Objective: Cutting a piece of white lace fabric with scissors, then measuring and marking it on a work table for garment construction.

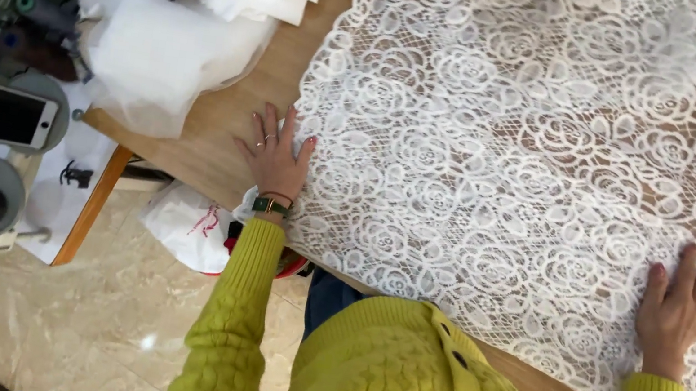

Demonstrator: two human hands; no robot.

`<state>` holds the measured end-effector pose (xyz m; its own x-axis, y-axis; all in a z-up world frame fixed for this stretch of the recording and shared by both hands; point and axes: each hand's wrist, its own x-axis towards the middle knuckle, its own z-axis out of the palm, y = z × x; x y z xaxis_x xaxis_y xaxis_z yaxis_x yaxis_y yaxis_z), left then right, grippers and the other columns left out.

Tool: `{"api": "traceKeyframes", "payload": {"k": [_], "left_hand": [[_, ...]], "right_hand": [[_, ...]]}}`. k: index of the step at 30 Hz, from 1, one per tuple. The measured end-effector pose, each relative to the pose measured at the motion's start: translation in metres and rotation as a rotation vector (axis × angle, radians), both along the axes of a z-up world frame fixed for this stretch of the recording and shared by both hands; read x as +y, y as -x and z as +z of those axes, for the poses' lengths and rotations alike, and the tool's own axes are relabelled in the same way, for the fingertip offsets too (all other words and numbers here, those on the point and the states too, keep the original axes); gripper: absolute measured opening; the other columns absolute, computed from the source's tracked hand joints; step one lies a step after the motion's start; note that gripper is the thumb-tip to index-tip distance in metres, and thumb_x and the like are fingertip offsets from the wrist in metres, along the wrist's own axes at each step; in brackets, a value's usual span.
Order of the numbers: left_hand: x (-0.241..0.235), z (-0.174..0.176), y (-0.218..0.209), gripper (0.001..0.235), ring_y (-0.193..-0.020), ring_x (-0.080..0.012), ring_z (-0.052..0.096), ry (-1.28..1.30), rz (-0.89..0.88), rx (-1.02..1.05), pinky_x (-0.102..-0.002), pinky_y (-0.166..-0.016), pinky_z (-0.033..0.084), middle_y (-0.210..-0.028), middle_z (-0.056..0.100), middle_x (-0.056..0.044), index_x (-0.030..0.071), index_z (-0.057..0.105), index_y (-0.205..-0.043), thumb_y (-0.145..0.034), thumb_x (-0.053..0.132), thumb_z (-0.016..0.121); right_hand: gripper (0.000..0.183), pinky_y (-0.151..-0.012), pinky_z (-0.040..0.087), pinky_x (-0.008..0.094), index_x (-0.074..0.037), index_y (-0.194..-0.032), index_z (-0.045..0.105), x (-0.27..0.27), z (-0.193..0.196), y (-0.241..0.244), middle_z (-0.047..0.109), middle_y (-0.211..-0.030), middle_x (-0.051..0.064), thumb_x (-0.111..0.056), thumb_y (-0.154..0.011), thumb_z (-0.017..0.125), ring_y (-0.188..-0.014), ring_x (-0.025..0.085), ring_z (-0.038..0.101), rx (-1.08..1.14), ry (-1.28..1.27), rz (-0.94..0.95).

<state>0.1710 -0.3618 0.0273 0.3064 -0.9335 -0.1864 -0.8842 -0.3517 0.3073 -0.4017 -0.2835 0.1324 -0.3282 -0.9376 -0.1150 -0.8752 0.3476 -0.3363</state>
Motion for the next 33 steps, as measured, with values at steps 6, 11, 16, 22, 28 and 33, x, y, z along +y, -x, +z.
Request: {"api": "traceKeyframes", "payload": {"k": [6, 11, 16, 22, 28, 33], "left_hand": [[-0.051, -0.004, -0.014, 0.071, -0.155, -0.0433, 0.003, -0.045, 0.025, 0.098, -0.08, -0.113, -0.004, -0.17, 0.004, -0.013, 0.019, 0.025, -0.161, -0.1, 0.053, 0.039], [-0.12, -0.006, -0.003, 0.048, -0.105, -0.0191, 0.067, 0.226, 0.109, 0.364, -0.041, -0.098, 0.05, -0.117, 0.072, -0.003, 0.015, 0.056, -0.139, -0.098, 0.039, 0.064], [-0.159, 0.02, 0.001, 0.074, -0.129, -0.0246, 0.06, -0.03, 0.243, 0.717, -0.046, -0.101, 0.054, -0.144, 0.061, -0.004, 0.017, 0.052, -0.143, -0.085, 0.063, 0.058], [-0.189, 0.004, -0.014, 0.034, -0.068, -0.0091, 0.042, -0.03, 0.096, 0.822, -0.026, -0.065, 0.034, -0.075, 0.045, 0.008, 0.024, 0.048, -0.084, -0.087, 0.047, 0.074], [-0.185, 0.049, -0.023, 0.056, -0.097, -0.0103, 0.058, -0.206, 0.014, 0.731, -0.03, -0.087, 0.043, -0.106, 0.064, 0.009, 0.032, 0.065, -0.115, -0.085, 0.074, 0.045], [-0.205, 0.033, -0.027, 0.052, -0.077, -0.0119, 0.056, -0.338, -0.052, 0.483, -0.028, -0.064, 0.035, -0.086, 0.066, 0.007, 0.025, 0.072, -0.098, -0.086, 0.073, 0.055]], "right_hand": [[0.093, -0.119, -0.007, 0.059, -0.01, -0.167, 0.028, 0.001, -0.012, 0.005, 0.007, -0.17, 0.024, -0.075, -0.102, 0.013, -0.156, 0.04, 0.001, 0.032, -0.001, -0.025], [0.085, -0.121, -0.007, 0.056, -0.017, -0.166, 0.02, -0.001, -0.003, -0.004, 0.004, -0.171, 0.019, -0.07, -0.101, 0.014, -0.156, 0.035, -0.002, 0.027, -0.051, -0.061], [0.084, -0.121, -0.006, 0.056, -0.016, -0.166, 0.022, 0.0, -0.003, -0.005, 0.005, -0.171, 0.019, -0.07, -0.101, 0.014, -0.156, 0.036, -0.001, 0.033, -0.032, -0.056], [0.085, -0.121, -0.005, 0.056, -0.016, -0.165, 0.024, -0.001, -0.005, -0.005, 0.006, -0.171, 0.019, -0.071, -0.101, 0.014, -0.156, 0.036, 0.0, 0.033, -0.023, -0.065], [0.087, -0.121, -0.004, 0.057, -0.016, -0.165, 0.027, -0.001, -0.012, 0.002, 0.009, -0.171, 0.021, -0.074, -0.101, 0.014, -0.156, 0.037, 0.002, 0.049, 0.006, -0.056], [0.086, -0.122, -0.004, 0.056, -0.019, -0.164, 0.024, -0.005, -0.006, -0.004, 0.007, -0.171, 0.016, -0.075, -0.099, 0.011, -0.156, 0.034, -0.001, 0.047, -0.03, -0.077]]}}
